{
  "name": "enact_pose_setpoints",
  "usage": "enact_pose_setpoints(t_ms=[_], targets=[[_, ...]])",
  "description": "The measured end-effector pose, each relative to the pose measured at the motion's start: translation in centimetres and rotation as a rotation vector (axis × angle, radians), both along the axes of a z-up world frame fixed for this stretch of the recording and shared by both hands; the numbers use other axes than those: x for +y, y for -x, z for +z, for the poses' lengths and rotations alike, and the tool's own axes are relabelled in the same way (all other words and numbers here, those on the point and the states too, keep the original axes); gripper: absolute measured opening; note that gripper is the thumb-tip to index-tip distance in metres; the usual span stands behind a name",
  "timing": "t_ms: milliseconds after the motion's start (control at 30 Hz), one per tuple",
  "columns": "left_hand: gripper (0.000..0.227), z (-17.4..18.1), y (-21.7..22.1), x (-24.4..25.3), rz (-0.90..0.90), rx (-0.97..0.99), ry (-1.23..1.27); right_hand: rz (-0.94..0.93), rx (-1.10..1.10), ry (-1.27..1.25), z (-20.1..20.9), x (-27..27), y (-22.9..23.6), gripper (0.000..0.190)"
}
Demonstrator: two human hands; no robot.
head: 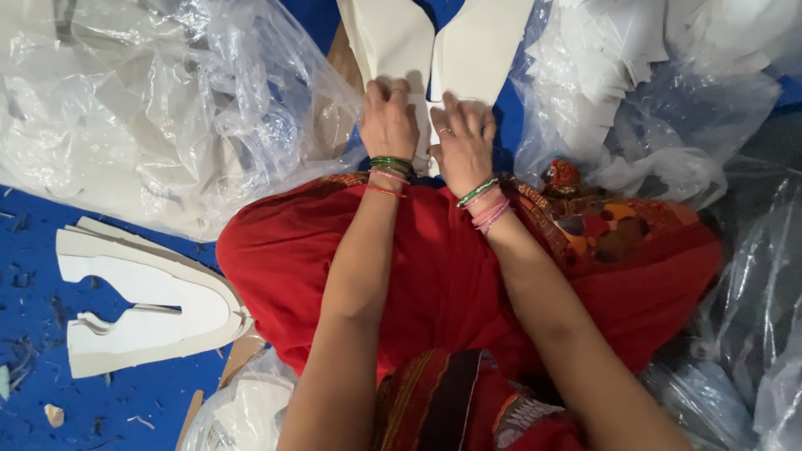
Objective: The person sits on the floor and assembles white foam pieces by hand. They pick up a larger U-shaped foam piece and a smaller foam insert, then fit the insert into the center of the larger piece. This process is repeated with multiple foam pieces from surrounding piles.
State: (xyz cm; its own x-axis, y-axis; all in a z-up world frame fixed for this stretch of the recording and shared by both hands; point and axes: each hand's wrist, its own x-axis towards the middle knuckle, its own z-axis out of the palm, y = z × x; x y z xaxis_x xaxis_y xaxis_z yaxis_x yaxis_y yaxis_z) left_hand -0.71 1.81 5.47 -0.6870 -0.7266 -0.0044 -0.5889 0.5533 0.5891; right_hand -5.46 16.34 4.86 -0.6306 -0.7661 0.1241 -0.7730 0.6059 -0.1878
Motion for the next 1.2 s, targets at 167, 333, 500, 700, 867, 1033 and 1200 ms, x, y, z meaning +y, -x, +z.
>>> enact_pose_setpoints(t_ms=[167, 333, 500, 700, 867, 1033, 1200], targets=[[0.046, -4.8, -0.1, 1.8, -0.4, -0.312, 0.467, 0.059, -0.183, -0.067, -1.3, 0.3, 0.9, 0.074], [0.043, -4.0, -0.9, 0.2, -0.432, -0.358, 0.317, -0.01, -0.335, 0.317, -2.6, 2.7, 3.0, 0.055], [0.068, 0.5, -1.4, 0.8, -0.446, -0.367, 0.186, -0.643, -0.923, 0.802, -5.9, 4.5, 0.5, 0.031], [0.085, 0.9, -1.3, 0.4, -0.489, -0.488, 0.169, -0.826, -1.571, 1.064, -5.5, 4.5, -1.3, 0.02], [0.088, 0.5, -1.3, 0.4, -0.491, -0.505, 0.146, -0.607, -1.355, 0.656, -5.4, 3.4, -1.6, 0.018], [0.095, -1.8, -1.2, 2.2, -0.493, -0.596, 0.302, -0.666, -1.367, 0.602, -9.6, 3.9, -1.8, 0.022], [0.098, -0.9, -0.9, 2.4, -0.491, -0.649, 0.415, -0.429, -0.402, 0.362, 1.0, 1.8, -4.1, 0.064]])
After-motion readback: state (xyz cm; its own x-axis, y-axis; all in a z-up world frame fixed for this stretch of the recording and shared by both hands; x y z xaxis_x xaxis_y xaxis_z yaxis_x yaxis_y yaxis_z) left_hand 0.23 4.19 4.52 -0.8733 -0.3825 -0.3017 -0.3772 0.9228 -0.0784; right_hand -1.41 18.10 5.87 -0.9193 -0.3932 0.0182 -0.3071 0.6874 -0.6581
